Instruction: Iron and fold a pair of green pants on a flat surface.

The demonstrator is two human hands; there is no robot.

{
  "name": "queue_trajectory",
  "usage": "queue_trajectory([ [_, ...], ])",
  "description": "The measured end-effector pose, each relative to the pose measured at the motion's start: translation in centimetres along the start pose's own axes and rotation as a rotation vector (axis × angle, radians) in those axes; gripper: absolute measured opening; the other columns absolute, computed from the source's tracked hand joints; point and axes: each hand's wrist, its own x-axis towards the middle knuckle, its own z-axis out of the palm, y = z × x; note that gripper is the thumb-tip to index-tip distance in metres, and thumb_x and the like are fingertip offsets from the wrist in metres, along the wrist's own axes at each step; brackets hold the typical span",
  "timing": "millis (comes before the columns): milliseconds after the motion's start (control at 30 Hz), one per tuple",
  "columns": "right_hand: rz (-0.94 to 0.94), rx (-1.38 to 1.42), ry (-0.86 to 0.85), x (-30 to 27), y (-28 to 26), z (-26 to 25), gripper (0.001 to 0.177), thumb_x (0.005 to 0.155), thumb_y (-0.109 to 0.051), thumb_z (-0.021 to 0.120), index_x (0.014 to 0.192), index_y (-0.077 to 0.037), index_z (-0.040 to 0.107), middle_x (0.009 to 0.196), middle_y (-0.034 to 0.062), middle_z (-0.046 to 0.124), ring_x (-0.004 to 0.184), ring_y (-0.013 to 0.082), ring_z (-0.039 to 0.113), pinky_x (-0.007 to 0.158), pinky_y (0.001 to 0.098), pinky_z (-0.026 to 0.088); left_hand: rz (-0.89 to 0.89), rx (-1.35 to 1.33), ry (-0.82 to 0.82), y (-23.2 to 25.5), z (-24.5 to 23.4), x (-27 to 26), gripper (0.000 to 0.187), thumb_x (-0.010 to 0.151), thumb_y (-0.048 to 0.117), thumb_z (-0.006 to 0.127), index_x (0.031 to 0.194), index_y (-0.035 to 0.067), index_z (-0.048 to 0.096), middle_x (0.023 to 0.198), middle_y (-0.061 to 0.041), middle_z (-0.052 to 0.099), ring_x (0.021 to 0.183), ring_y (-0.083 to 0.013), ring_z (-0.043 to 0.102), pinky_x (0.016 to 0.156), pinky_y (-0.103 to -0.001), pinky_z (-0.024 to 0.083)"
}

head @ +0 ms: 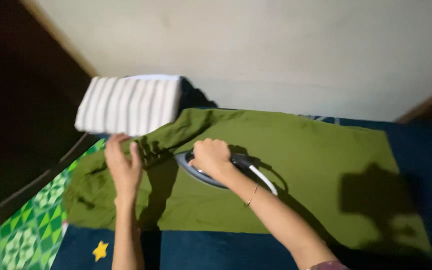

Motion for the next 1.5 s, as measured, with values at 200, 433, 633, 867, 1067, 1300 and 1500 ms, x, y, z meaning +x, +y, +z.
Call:
queue_trajectory([
  [200,0.288,-0.046,0.127,-3.3,14.6,-4.8,0.051,0.071,-0.056,0.086,0.084,-0.007,0.078,0.078,0.0157,0.073,0.07,0.0314,0.072,0.06,0.0416,0.055,0.099,-0.189,-0.345,8.7,10.5,-6.0,0.041,0.098,0.026,0.063,0.132,0.004,0.056,0.147,-0.02,0.052,0.138,-0.0382,0.045,0.114,-0.053,0.034],
  [433,0.602,-0.09,-0.042,-12.9,29.2,-7.8,0.048,0.084,-0.058,0.074,0.094,-0.012,0.077,0.067,0.0075,0.072,0.047,0.0143,0.065,0.041,0.0307,0.047,0.186,0.242,-0.621,11.0,14.1,-9.5,0.075,0.097,0.062,0.041,0.155,0.014,0.036,0.168,-0.01,0.022,0.156,-0.0325,0.014,0.117,-0.07,0.008],
  [633,0.874,-0.114,0.194,-21.1,30.5,-12.4,0.056,0.078,-0.062,0.082,0.099,-0.01,0.08,0.086,0.016,0.077,0.072,0.0295,0.073,0.063,0.0394,0.056,0.226,0.253,-0.561,10.5,14.8,-10.0,0.073,0.099,0.06,0.04,0.157,0.017,0.033,0.169,-0.009,0.021,0.156,-0.0331,0.015,0.117,-0.071,0.007],
  [867,1.016,-0.064,0.278,-18.4,34.7,-13.0,0.058,0.073,-0.059,0.086,0.103,-0.011,0.078,0.102,0.0185,0.075,0.095,0.0365,0.073,0.075,0.0447,0.058,0.203,0.309,-0.626,10.9,14.6,-9.7,0.072,0.097,0.061,0.037,0.158,0.023,0.03,0.17,-0.003,0.015,0.155,-0.0344,0.01,0.114,-0.074,0.004],
  [1067,1.015,-0.053,0.268,-18.0,37.1,-13.1,0.058,0.074,-0.058,0.087,0.101,-0.007,0.081,0.105,0.0193,0.077,0.096,0.0374,0.075,0.076,0.045,0.06,0.166,0.294,-0.657,11.1,14.3,-9.6,0.072,0.097,0.062,0.038,0.158,0.026,0.03,0.169,-0.001,0.016,0.155,-0.0332,0.01,0.114,-0.073,0.003],
  [1300,1.031,-0.186,0.339,-22.6,46.3,-13.5,0.07,0.072,-0.068,0.086,0.105,-0.006,0.079,0.102,0.0212,0.077,0.091,0.0395,0.075,0.072,0.0492,0.06,0.156,0.271,-0.599,11.0,13.9,-9.7,0.07,0.096,0.062,0.045,0.157,0.028,0.035,0.169,0.0,0.022,0.156,-0.0313,0.015,0.116,-0.072,0.006],
  [1500,0.999,-0.013,0.507,-29.5,56.3,-15.3,0.041,0.077,-0.028,0.087,0.112,-0.01,0.079,0.101,0.0183,0.078,0.09,0.034,0.073,0.076,0.049,0.057,0.163,0.254,-0.595,11.0,14.2,-9.6,0.071,0.095,0.063,0.046,0.156,0.028,0.035,0.168,0.001,0.022,0.155,-0.0302,0.015,0.116,-0.072,0.005],
])
